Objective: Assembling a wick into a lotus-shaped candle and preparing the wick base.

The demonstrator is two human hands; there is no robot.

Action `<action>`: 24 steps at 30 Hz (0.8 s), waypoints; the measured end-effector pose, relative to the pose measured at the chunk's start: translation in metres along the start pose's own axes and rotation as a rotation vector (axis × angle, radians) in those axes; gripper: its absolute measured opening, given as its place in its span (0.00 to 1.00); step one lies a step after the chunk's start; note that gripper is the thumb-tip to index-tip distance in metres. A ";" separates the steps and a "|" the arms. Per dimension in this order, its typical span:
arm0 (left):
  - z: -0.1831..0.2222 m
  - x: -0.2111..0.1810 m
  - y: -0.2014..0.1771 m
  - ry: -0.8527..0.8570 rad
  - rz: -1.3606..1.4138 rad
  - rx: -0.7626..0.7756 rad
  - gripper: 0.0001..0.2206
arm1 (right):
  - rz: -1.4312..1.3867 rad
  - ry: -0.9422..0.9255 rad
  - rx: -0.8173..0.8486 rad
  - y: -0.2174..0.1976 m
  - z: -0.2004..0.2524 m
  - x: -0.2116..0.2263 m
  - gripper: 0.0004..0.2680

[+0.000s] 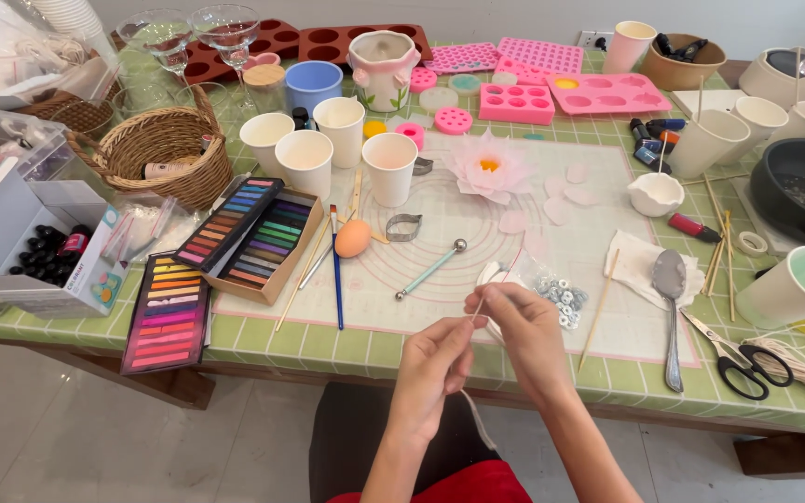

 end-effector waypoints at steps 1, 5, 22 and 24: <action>0.001 -0.002 0.002 0.012 -0.109 -0.015 0.12 | -0.068 0.024 -0.037 -0.004 -0.002 0.001 0.08; -0.003 0.003 0.002 0.020 -0.246 0.024 0.12 | -0.244 0.055 -0.035 -0.019 -0.004 0.003 0.08; -0.017 -0.065 0.068 0.984 -1.000 -0.299 0.08 | -0.304 0.036 -0.071 -0.015 0.011 0.022 0.09; -0.014 -0.067 0.074 0.965 -0.959 -0.296 0.08 | -0.330 0.038 -0.083 -0.010 0.014 0.027 0.09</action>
Point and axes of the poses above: each hand's wrist, its own z-axis away from the middle knuckle, its own y-axis out of the palm, x = y × z, the point moved 2 cm from there along -z, towards the middle knuckle, and after that the axes turned 9 degrees about -z, right-handed, at the moved point
